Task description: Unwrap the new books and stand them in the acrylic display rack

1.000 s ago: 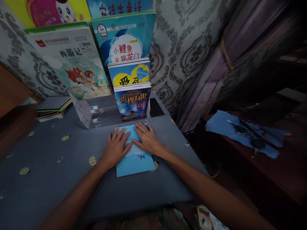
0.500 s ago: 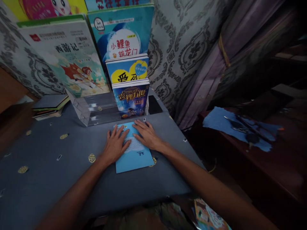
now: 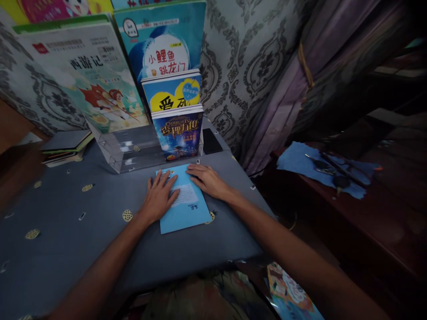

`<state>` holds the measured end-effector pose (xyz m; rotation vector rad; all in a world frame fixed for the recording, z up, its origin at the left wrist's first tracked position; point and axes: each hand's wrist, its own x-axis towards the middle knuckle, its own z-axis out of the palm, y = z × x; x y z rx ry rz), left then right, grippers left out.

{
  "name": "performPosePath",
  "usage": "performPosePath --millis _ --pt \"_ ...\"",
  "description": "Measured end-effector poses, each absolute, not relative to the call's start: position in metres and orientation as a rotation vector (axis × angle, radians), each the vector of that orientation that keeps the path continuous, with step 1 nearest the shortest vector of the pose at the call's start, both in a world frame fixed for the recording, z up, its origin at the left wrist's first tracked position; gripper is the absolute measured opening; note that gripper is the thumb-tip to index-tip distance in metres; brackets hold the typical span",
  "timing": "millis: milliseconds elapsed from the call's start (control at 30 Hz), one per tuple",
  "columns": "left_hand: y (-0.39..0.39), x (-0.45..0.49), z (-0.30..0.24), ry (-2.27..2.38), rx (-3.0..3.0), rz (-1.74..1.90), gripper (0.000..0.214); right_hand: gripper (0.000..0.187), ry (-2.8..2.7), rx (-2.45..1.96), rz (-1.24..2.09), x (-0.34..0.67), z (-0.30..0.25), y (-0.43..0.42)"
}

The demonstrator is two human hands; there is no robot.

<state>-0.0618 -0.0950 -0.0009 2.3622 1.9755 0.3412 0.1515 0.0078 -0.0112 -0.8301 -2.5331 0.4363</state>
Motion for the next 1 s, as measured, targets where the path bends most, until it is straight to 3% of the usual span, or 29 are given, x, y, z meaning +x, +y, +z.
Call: performPosePath --millis 333,1000 --pt "-0.095 -0.062 -0.001 1.981 2.369 0.341 0.053 0.038 -2.583 -0.878 0.297 0.145 -0.016 0.004" --pt "-0.087 -0.062 0.008 1.92 2.424 0.266 0.053 0.034 -2.436 -0.845 0.436 0.167 -0.014 -0.012"
